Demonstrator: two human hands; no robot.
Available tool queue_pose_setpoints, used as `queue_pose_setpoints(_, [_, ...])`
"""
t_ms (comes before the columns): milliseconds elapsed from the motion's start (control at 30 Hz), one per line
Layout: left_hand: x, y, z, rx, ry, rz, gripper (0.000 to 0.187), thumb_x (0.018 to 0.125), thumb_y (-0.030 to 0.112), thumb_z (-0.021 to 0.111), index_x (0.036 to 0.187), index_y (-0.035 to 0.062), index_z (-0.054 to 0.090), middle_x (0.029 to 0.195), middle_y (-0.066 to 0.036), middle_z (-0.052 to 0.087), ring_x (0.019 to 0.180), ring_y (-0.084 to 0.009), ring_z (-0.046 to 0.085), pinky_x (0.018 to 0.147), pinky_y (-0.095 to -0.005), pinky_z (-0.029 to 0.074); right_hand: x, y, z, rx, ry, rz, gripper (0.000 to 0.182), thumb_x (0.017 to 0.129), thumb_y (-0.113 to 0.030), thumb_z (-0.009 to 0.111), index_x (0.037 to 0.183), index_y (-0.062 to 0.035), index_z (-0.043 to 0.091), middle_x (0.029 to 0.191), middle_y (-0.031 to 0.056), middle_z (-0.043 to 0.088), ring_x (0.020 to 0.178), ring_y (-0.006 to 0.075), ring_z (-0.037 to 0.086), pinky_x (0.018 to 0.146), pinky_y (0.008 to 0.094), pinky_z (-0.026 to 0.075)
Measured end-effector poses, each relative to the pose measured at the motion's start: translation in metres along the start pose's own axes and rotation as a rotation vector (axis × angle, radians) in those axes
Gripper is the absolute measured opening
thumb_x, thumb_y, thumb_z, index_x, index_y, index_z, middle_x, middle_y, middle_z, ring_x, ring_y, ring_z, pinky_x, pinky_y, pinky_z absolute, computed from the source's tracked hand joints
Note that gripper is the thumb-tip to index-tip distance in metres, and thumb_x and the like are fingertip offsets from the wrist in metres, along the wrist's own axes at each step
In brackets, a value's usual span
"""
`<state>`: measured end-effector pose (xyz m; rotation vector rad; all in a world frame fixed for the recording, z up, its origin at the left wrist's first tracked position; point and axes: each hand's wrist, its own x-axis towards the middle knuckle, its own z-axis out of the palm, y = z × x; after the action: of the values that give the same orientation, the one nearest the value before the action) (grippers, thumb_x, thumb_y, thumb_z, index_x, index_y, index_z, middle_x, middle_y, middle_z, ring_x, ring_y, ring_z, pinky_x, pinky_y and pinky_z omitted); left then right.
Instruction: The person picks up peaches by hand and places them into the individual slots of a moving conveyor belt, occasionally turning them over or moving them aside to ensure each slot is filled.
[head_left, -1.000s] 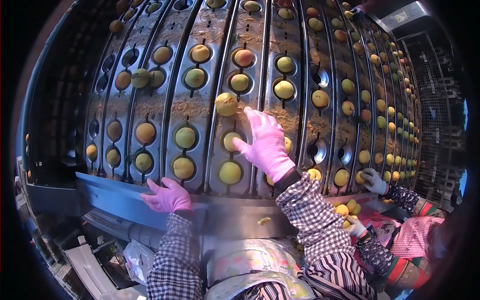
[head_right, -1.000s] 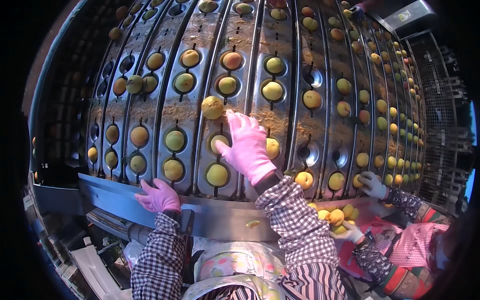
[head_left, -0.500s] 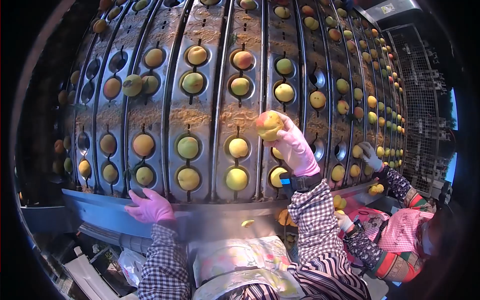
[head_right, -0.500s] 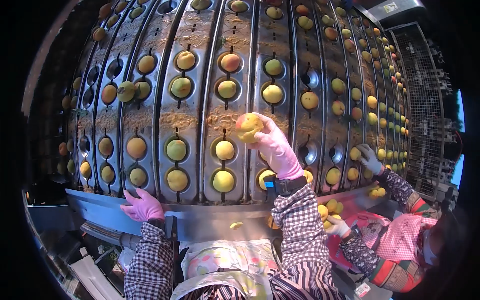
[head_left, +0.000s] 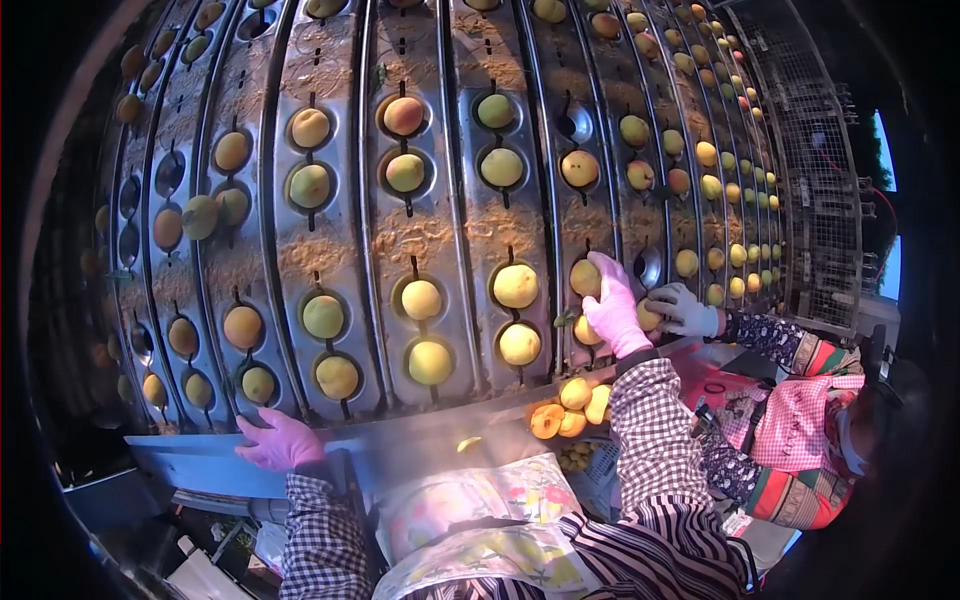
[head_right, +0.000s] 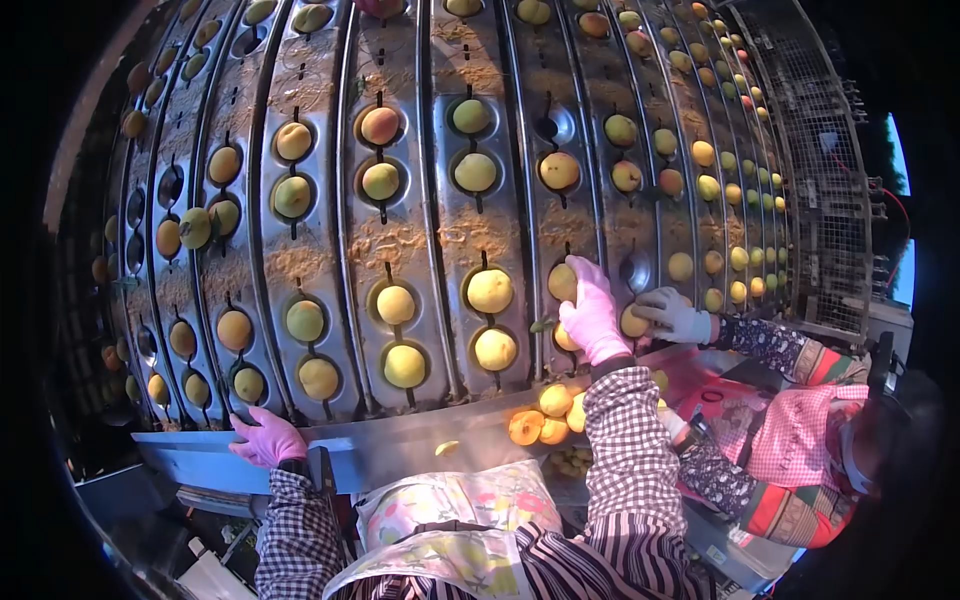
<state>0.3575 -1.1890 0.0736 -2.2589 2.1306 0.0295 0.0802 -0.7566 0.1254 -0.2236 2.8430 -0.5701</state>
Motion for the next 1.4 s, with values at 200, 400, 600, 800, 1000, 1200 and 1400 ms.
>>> queue_pose_setpoints(200, [-0.001, -0.001, 0.000, -0.006, -0.027, -0.006, 0.059, 0.101, 0.049, 0.046, 0.152, 0.0188, 0.042, 0.156, -0.035, 0.024, 0.144, -0.0468, 0.031, 0.117, -0.0508, 0.030, -0.003, -0.012, -0.007, -0.244, 0.075, -0.022, 0.070, 0.076, -0.013, 0.078, 0.140, -0.0114, 0.049, 0.140, 0.0166, 0.050, 0.131, 0.0369, 0.048, 0.112, 0.0415, 0.041])
queue_pose_setpoints(400, [-0.003, 0.002, -0.003, 0.015, -0.048, -0.034, 0.059, 0.102, 0.049, 0.045, 0.153, 0.0200, 0.041, 0.157, -0.034, 0.022, 0.144, -0.0450, 0.031, 0.117, -0.0496, 0.030, -0.001, 0.004, 0.002, -0.093, 0.028, 0.160, 0.065, 0.078, -0.015, 0.077, 0.137, -0.0117, 0.051, 0.133, 0.0154, 0.053, 0.127, 0.0352, 0.051, 0.108, 0.0419, 0.044])
queue_pose_setpoints(600, [-0.003, 0.001, 0.000, -0.002, -0.036, -0.032, 0.058, 0.102, 0.049, 0.045, 0.152, 0.0202, 0.041, 0.157, -0.034, 0.022, 0.145, -0.0440, 0.030, 0.117, -0.0491, 0.028, 0.010, -0.008, -0.012, -0.205, -0.099, 0.149, 0.061, 0.078, -0.015, 0.073, 0.136, -0.0133, 0.053, 0.139, 0.0136, 0.052, 0.129, 0.0349, 0.051, 0.108, 0.0443, 0.044])
queue_pose_setpoints(800, [0.000, -0.005, 0.004, -0.011, -0.012, -0.030, 0.058, 0.102, 0.047, 0.047, 0.153, 0.0198, 0.040, 0.158, -0.034, 0.021, 0.145, -0.0452, 0.029, 0.116, -0.0507, 0.028, 0.090, -0.037, -0.020, -0.180, 0.042, 0.112, 0.056, 0.083, -0.028, 0.073, 0.135, -0.0125, 0.055, 0.137, 0.0132, 0.055, 0.127, 0.0333, 0.052, 0.106, 0.0439, 0.045])
queue_pose_setpoints(1000, [0.005, -0.020, 0.018, -0.081, 0.036, 0.001, 0.061, 0.102, 0.046, 0.048, 0.155, 0.0180, 0.037, 0.156, -0.035, 0.024, 0.144, -0.0463, 0.029, 0.116, -0.0519, 0.027, 0.171, -0.034, 0.008, -0.271, 0.221, -0.010, 0.058, 0.085, -0.030, 0.073, 0.138, -0.0155, 0.054, 0.137, 0.0114, 0.054, 0.126, 0.0364, 0.051, 0.105, 0.0477, 0.045])
queue_pose_setpoints(1200, [0.016, -0.041, 0.012, -0.216, 0.097, 0.137, 0.063, 0.100, 0.027, 0.054, 0.153, 0.0005, 0.033, 0.155, -0.030, 0.031, 0.144, -0.0441, 0.031, 0.120, -0.0501, 0.024, 0.184, -0.048, 0.001, -0.433, 0.066, 0.120, 0.057, 0.084, -0.032, 0.073, 0.136, -0.0174, 0.055, 0.130, 0.0113, 0.056, 0.120, 0.0349, 0.055, 0.097, 0.0489, 0.049])
queue_pose_setpoints(1400, [0.052, -0.049, 0.014, -0.252, 0.149, 0.080, 0.062, 0.096, 0.018, 0.058, 0.147, -0.0080, 0.034, 0.150, -0.031, 0.039, 0.141, -0.0430, 0.036, 0.120, -0.0485, 0.027, 0.185, -0.155, 0.029, -0.321, 0.324, -0.409, 0.059, 0.079, -0.027, 0.076, 0.133, -0.0092, 0.057, 0.130, 0.0138, 0.060, 0.124, 0.0339, 0.052, 0.104, 0.0462, 0.044])
